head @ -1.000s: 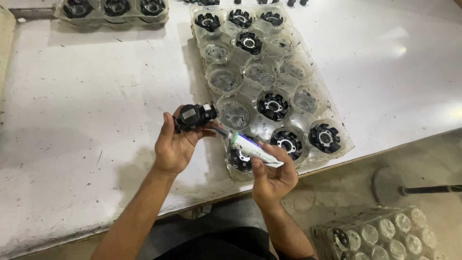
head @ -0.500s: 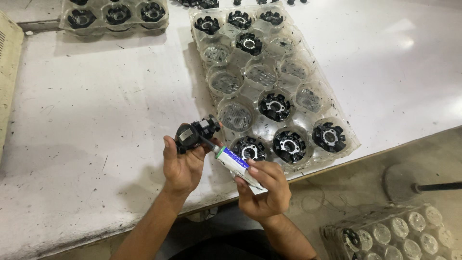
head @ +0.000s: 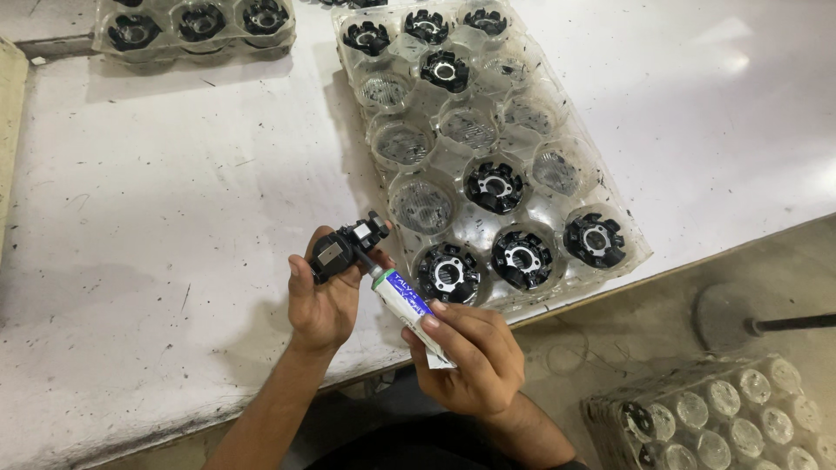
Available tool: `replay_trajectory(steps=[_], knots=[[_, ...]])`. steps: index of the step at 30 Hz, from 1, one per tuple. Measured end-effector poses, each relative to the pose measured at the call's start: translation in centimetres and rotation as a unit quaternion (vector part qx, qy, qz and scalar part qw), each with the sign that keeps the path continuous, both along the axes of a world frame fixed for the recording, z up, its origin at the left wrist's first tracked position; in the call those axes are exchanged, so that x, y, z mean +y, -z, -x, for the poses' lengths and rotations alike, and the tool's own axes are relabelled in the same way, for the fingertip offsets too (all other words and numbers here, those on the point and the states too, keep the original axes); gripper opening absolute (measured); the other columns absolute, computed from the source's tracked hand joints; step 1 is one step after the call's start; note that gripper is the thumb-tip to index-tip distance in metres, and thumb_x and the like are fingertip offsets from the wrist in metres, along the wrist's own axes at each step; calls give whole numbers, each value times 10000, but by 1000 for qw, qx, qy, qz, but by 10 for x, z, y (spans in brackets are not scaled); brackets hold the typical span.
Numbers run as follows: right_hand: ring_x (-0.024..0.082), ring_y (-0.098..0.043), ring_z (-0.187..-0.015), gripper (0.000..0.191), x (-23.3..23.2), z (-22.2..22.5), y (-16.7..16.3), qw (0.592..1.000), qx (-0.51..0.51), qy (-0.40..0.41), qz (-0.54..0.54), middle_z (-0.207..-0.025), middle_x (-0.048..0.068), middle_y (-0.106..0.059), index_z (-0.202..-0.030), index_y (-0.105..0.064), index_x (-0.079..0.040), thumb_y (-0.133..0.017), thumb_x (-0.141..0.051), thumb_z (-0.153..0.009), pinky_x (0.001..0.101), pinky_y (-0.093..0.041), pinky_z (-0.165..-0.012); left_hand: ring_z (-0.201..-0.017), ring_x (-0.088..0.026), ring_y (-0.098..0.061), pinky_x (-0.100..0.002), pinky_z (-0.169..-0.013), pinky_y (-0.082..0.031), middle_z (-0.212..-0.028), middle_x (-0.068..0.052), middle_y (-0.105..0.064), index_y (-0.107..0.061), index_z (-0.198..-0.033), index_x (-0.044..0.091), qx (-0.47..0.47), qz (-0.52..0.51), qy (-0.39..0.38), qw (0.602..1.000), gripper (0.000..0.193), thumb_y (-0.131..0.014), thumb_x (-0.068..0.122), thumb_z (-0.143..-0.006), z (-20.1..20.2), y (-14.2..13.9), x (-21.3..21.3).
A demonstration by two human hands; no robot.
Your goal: The person picks black rotor-like clutch components one at a time from plastic blister trays and squeezes adhesive from a tube onto each part's hub, then places the treated part back into the tray. The person repeats this gluing cycle across many parts on the workbench.
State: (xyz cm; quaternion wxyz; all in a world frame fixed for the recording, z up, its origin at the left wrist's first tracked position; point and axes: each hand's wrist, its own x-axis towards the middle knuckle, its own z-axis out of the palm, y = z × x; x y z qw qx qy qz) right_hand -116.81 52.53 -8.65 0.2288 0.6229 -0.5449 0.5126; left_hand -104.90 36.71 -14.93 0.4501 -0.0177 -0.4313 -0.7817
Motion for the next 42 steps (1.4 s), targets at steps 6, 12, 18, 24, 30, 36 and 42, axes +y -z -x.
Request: replay_trajectory(steps=[6, 12, 18, 24, 30, 36, 42], knots=[[233, -743, -981, 440, 8, -1, -11, 999, 23, 3, -36, -1111, 81, -694, -1184, -660, -65, -908, -61, -821, 310, -638, -794, -1103, -346, -663, -500, -1040, -498, -1357, -302, -636, -544, -1116, 95, -12, -12, -6, 1000, 567, -425, 647, -1068, 1, 0, 0], [226, -740, -986, 442, 9, -2, -14, 999, 24, 2, -49, -1119, 82, -691, -1191, -667, -66, -908, -64, -821, 301, -640, -796, -1113, -339, -669, -501, -1054, -503, -1345, -297, -650, -561, -1094, 97, -15, 1, -10, 1000, 565, -423, 645, -1084, 1, 2, 0], [224, -738, -986, 449, 11, -1, -20, 997, 37, 5, -61, -1125, 80, -692, -1217, -660, -59, -900, -58, -837, 304, -631, -800, -1104, -341, -672, -507, -1045, -502, -1345, -286, -653, -557, -1094, 103, -13, -13, -8, 1000, 542, -423, 628, -1082, 3, 2, 0], [232, -739, -992, 430, 13, 0, -25, 997, 29, 14, -71, -1121, 85, -690, -1216, -662, -56, -886, -64, -848, 312, -635, -811, -1086, -324, -659, -499, -1037, -495, -1295, -233, -664, -555, -1151, 81, -29, -41, -15, 999, 591, -397, 645, -1070, 7, 4, 2], [209, -745, -951, 323, 21, 13, -2, 997, -58, 55, -7, -1057, 101, -722, -1121, -677, -33, -855, -79, -856, 298, -617, -792, -1021, -273, -689, -420, -903, -529, -1173, -166, -671, -553, -1249, 53, -92, -13, -62, 994, 591, -465, 612, -1082, 22, 10, -18], [210, -745, -977, 289, 33, 53, 43, 887, -415, -67, 191, -1119, 165, -739, -1218, -663, 40, -769, -57, -968, 336, -630, -817, -950, -208, -657, -316, -818, -544, -1226, -158, -653, -622, -1083, 37, -368, 281, -240, 853, 569, -633, 597, -978, 50, -8, -45], [258, -728, -969, 304, 49, 82, 64, 779, -563, -158, 226, -1123, 187, -716, -1330, -603, 49, -679, -73, -1062, 399, -619, -889, -1273, -393, -506, -545, -1023, -396, -1372, -256, -537, -728, -1003, 75, -509, 535, -276, 615, 546, -730, 606, -873, 84, -24, -46]])
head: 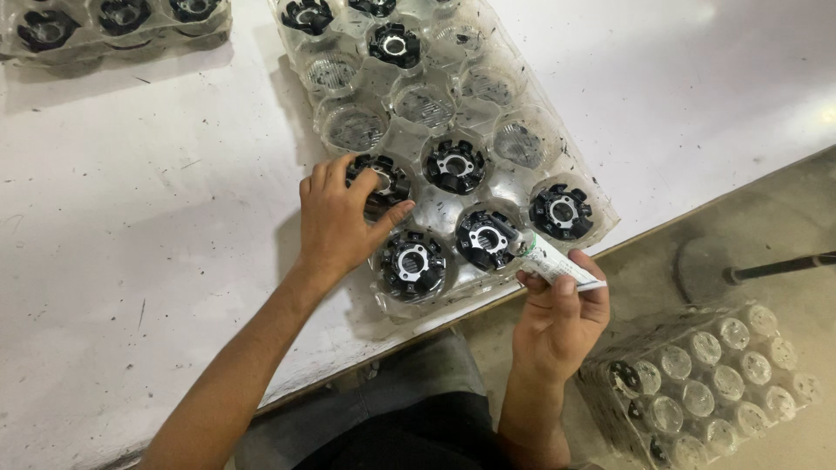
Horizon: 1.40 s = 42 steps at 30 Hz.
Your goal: The person picks black rotor-like clutch components one at a time from plastic blister trays and squeezes adhesive from a tube onto each part's hub, then places the treated part back into the tray. The person repeats this gluing cycle across many parts on the workbench.
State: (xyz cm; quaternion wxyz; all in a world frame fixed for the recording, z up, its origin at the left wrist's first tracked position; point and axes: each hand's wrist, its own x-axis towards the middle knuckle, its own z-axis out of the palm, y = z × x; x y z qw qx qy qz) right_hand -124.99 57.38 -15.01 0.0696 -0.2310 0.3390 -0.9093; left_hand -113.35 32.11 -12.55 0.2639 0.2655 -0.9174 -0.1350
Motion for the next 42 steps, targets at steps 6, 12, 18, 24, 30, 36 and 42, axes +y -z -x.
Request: replay_trajectory(steps=[6, 12, 18, 24, 30, 36, 42], knots=[[232, -709, -936, 322, 3, 7, 9, 995, -71, -61, 21, -1140, 175, -717, -1344, -604, 30, -656, -103, -1055, 392, -594, -903, -1414, -456, -335, -585, -1104, -307, -1536, -292, -379, -766, -965, 143, -121, 9, 11, 993, 431, -736, 559, -855, 1, -1, -10], [208, -680, -906, 330, 0, 9, 19, 987, -125, -100, 11, -1114, 151, -712, -1346, -586, 27, -648, -109, -1051, 400, -585, -884, -1413, -413, -405, -549, -1119, -346, -1519, -266, -455, -723, -1117, 117, -39, -30, -5, 999, 469, -780, 500, -854, -23, -5, -6], [187, -678, -906, 348, -3, 8, 27, 976, -157, -149, -3, -1065, 132, -713, -1358, -585, 25, -624, -155, -1063, 396, -580, -876, -1386, -375, -474, -527, -1120, -377, -1484, -204, -539, -688, -1202, 115, 18, -84, -12, 996, 458, -791, 405, -861, -40, 0, 2], [184, -686, -860, 348, -4, 8, 28, 970, -168, -176, -15, -1037, 121, -730, -1334, -614, 20, -638, -188, -1056, 379, -583, -846, -1397, -346, -490, -509, -1130, -396, -1469, -155, -572, -681, -1224, 119, 71, -125, -9, 990, 416, -780, 330, -879, -49, 7, 16], [186, -690, -865, 366, -1, 7, 28, 972, -162, -167, -25, -1044, 123, -729, -1335, -618, 21, -650, -209, -1052, 379, -584, -846, -1417, -321, -477, -431, -1023, -481, -1439, -114, -596, -688, -1194, 130, 123, -136, -5, 983, 341, -761, 285, -900, -73, 15, 42], [178, -671, -879, 385, 5, 11, 26, 969, -172, -171, -43, -1098, 97, -728, -1352, -617, -5, -667, -218, -1035, 371, -557, -851, -1358, -277, -541, -501, -1192, -351, -1336, -70, -669, -735, -1091, 139, 126, 30, -28, 991, 231, -773, 212, -876, -114, 28, 75], [198, -653, -942, 378, 4, 3, 27, 959, -173, -221, -49, -1125, 91, -714, -1373, -605, -25, -669, -214, -1052, 376, -520, -876, -1349, -283, -527, -502, -1201, -337, -1332, -57, -657, -744, -1103, 157, 115, 64, -71, 989, 194, -747, 215, -918, -156, 26, 85]])
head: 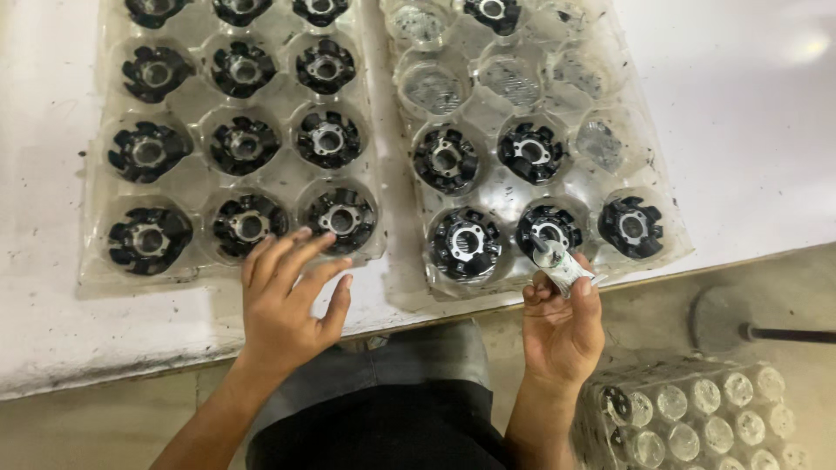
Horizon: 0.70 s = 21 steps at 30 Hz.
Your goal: The person picks black rotor-like clutch components one at a time from plastic blister trays and squeezes adhesive from a tube onto each part's hub, then places the treated part back into the tray. The person repeats this gluing cycle across many parts on the workbench.
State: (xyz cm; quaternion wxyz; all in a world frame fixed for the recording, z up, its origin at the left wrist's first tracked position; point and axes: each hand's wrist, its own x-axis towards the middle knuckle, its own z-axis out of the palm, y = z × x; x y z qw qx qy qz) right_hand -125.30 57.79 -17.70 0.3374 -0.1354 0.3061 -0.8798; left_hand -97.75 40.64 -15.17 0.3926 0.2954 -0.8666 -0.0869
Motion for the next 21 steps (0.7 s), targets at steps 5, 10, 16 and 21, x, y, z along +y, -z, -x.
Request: replay_trajectory(steps=[5, 10, 16, 21], knots=[[223, -661, -970, 389, -18, -16, 2, 999, 26, -41, 9, -1132, 116, -702, -1410, -582, -9, -660, -178, -1068, 396, -527, -886, -1440, -466, -322, -661, -1172, -196, -1454, -249, -516, -748, -1139, 110, -144, -6, -34, 989, 407, -680, 427, -893, 13, 0, -39], [237, -696, -1002, 354, -31, -39, -1, 996, 12, -86, 6, -1183, 164, -721, -1328, -594, -15, -667, -78, -987, 418, -541, -961, -1436, -539, -211, -704, -1140, -131, -1463, -350, -405, -710, -1026, 58, -224, -48, -24, 973, 562, -644, 599, -888, 33, -12, -52], [259, -710, -1009, 359, -34, -52, -1, 990, 9, -140, 2, -1135, 178, -725, -1301, -619, -5, -694, -2, -951, 463, -541, -1014, -1359, -458, -442, -538, -1098, -360, -1480, -286, -462, -676, -1080, 36, -54, -265, 12, 963, 441, -664, 443, -911, -9, -35, -21], [286, -711, -1028, 344, -39, -60, -1, 988, 24, -149, -26, -1158, 199, -708, -1271, -627, -2, -697, 17, -935, 491, -540, -1024, -1135, -326, -601, -444, -993, -497, -1410, -231, -591, -639, -1169, 28, 243, -492, 167, 819, 395, -654, 382, -995, -42, -18, 1]])
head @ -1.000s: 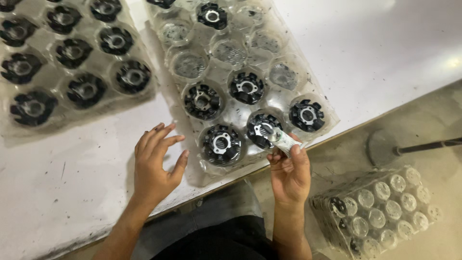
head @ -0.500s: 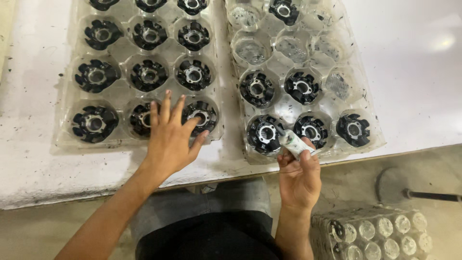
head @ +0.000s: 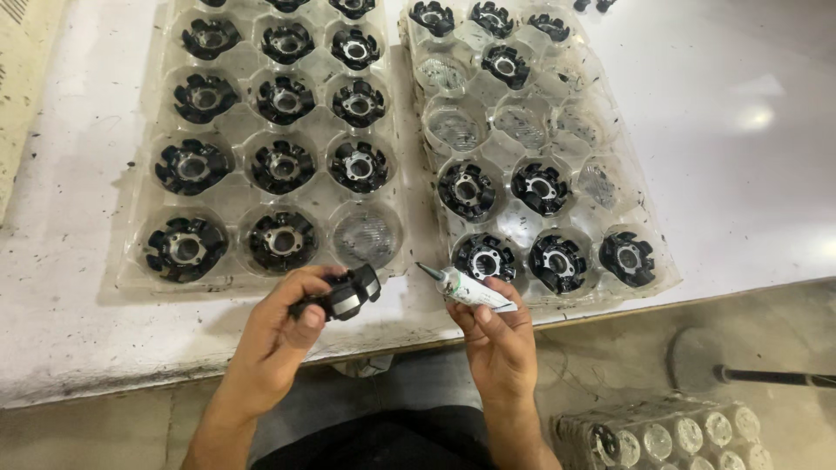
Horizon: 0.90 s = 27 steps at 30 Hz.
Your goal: The person picks black rotor-like clutch components one at a time from plastic blister trays and squeezes adhesive from a tube onto each part's hub, then places the treated part back into the tray. The person repeats this gluing cycle across many parts on the workbench.
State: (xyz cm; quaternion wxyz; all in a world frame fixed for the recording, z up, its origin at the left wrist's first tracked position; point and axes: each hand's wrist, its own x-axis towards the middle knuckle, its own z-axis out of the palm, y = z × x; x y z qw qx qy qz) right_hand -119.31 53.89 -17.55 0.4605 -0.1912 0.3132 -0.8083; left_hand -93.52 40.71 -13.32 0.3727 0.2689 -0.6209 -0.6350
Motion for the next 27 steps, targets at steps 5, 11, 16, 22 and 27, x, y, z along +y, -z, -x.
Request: replay_trajectory(steps=[5, 11, 16, 22, 27], knots=[[312, -692, -1133, 323, -1, -17, 0, 998, 55, 19, 13, -1266, 201, -677, -1227, -618, 13, -707, 24, -917, 519, -542, -1043, -1348, -276, -571, -431, -1185, -471, -1447, -225, -562, -506, -1253, 63, 342, -48, 4, 938, 485, -789, 343, -975, 15, 26, -1], [326, -681, -1141, 322, -1, -27, 0, 998, 53, 25, 12, -1232, 196, -682, -1252, -629, 27, -709, 12, -940, 530, -537, -1027, -1312, -361, -573, -555, -1111, -489, -1373, -155, -514, -440, -1290, 187, 390, 74, -110, 911, 612, -872, 248, -861, 32, 35, -18], [308, -686, -1147, 353, -18, -32, 7, 991, 113, 60, 36, -1218, 204, -692, -1253, -643, 38, -750, 35, -916, 514, -569, -1014, -1384, -474, -513, -604, -1224, -395, -1510, -269, -538, -546, -1336, 69, 539, -199, -71, 815, 472, -670, 375, -998, 41, 33, -44], [262, -675, -1182, 365, -47, -39, 5, 932, 326, 154, 40, -1232, 188, -696, -1216, -663, 32, -786, 83, -877, 374, -545, -1061, -1325, -475, -535, -618, -1161, -429, -1388, -270, -596, -583, -1340, 35, 564, -319, -20, 762, 517, -549, 401, -977, 55, 15, -70], [259, -703, -1120, 353, -46, -50, -17, 797, 543, 250, 88, -1174, 171, -708, -1139, -658, -5, -837, 39, -838, 355, -578, -996, -1269, -514, -582, -595, -1095, -507, -1277, -255, -624, -598, -1235, 7, 559, -368, -35, 742, 494, -539, 408, -954, 67, -2, -57]])
